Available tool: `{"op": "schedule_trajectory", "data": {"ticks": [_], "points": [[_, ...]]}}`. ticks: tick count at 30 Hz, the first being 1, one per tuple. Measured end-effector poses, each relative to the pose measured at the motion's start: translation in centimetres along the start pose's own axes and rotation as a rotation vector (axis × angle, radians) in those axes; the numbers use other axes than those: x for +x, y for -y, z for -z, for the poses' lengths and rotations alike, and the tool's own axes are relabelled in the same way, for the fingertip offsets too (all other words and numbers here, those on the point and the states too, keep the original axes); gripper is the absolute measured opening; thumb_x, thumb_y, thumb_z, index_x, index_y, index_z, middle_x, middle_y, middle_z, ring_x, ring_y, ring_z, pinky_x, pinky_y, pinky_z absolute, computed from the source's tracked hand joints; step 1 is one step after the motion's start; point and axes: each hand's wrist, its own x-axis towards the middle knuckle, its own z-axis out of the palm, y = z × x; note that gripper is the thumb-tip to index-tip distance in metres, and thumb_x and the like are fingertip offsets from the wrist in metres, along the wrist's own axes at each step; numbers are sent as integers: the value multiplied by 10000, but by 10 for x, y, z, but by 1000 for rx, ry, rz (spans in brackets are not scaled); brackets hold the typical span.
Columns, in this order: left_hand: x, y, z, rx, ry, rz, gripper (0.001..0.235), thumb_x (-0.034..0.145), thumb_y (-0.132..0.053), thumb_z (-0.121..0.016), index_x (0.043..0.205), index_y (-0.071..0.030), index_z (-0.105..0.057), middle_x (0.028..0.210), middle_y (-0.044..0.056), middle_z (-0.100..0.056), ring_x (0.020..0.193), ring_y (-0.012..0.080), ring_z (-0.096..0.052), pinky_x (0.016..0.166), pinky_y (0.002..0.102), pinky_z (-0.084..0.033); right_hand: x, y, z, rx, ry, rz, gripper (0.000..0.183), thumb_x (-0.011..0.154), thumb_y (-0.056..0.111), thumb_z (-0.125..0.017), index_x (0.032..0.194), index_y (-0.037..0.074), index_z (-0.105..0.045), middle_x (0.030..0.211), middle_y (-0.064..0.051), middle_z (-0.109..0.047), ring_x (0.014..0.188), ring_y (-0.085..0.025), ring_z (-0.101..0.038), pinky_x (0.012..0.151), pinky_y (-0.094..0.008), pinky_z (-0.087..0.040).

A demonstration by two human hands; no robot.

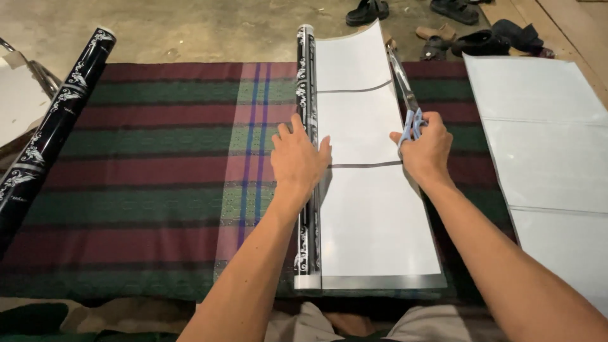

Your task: The person uses scissors to cut a large sheet of white paper into smaller rectangular sections. They hold the paper steady with one hand while cutting along pre-marked lines with the other, placing the cut pieces to the side.

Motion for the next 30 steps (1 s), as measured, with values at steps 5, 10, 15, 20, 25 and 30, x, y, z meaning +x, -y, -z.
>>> {"op": "schedule_trajectory", "data": {"ticks": [5,10,15,20,25,30], "points": [[2,12,-6,33,-62,22,757,866,-287,-702,1465,17,-354,1230,290,-523,1043,410,-625,743,541,-611,14,-14,-2,-27,-2,21,525,806,194,-931,1178,3,-614,909,-127,-763,926,-374,-738,789,-467,-574],[-2,9,1,185,-255,23,582,915,-90,-639,1441,50,-436,1151,283,-589,985,377,-667,735,468,-624,14,-20,6,-40,-43,10,543,800,180,-937,1191,-3,-608,906,-129,-758,939,-372,-734,788,-483,-573],[-1,19,-5,94,-114,55,882,805,-355,-812,1500,-64,-354,1230,259,-520,1109,438,-576,851,573,-520,10,-29,16,-39,-76,-19,538,842,145,-914,1223,-31,-577,941,-159,-748,932,-371,-727,790,-459,-593],[7,34,-9,-3,-172,-25,621,866,43,-659,1439,35,-421,1108,314,-607,1069,464,-605,864,506,-530,15,-39,18,-81,-128,1,529,839,123,-920,1209,-28,-573,942,-153,-739,943,-385,-719,801,-487,-585],[18,32,-10,-97,-168,-64,649,869,89,-646,1470,23,-409,1094,337,-621,1093,474,-616,889,474,-557,34,-52,12,-75,-181,57,552,834,116,-935,1209,-20,-554,920,-134,-725,983,-420,-695,900,-529,-516],[23,30,-3,-89,-121,-98,701,916,-71,-698,1503,14,-324,1228,371,-553,1150,467,-588,914,518,-566,41,-60,11,-53,-204,2,574,854,196,-947,1226,-8,-561,934,-112,-726,982,-379,-709,870,-486,-543]]}}
